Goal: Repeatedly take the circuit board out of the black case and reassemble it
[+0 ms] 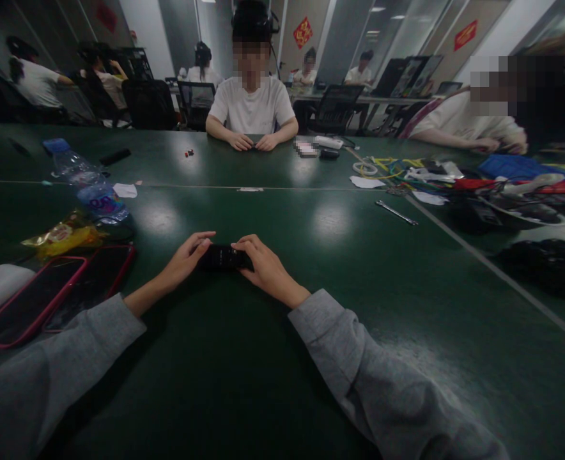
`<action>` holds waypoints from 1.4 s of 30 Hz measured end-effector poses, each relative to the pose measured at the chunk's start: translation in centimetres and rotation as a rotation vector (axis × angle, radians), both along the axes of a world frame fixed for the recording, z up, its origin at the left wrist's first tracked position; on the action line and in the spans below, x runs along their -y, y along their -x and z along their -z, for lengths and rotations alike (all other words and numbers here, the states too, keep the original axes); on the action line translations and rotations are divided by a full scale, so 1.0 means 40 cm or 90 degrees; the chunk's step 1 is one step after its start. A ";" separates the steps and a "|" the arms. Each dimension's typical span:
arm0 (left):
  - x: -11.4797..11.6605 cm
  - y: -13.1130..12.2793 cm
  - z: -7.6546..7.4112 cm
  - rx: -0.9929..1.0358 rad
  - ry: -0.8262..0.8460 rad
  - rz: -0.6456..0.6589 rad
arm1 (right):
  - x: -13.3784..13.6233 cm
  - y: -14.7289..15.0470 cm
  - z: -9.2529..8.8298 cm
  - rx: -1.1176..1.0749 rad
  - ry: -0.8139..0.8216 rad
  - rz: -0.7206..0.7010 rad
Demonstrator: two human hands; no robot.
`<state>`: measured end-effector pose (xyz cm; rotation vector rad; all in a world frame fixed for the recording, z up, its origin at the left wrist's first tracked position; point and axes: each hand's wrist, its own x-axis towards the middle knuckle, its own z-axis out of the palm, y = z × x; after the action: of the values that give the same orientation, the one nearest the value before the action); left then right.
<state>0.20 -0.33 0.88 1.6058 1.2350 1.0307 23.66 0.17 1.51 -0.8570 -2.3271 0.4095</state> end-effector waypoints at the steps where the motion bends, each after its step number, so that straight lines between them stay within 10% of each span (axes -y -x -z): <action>1: 0.000 0.000 -0.001 0.005 0.003 0.000 | 0.000 0.000 0.000 -0.003 0.000 0.000; 42: -0.005 0.009 0.036 -0.128 -0.090 0.011 | -0.034 -0.007 0.031 -0.173 0.131 0.074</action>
<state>-0.15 -0.13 -0.56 1.8641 1.3014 0.9817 23.94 1.53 0.25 -0.9631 -2.0005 0.6804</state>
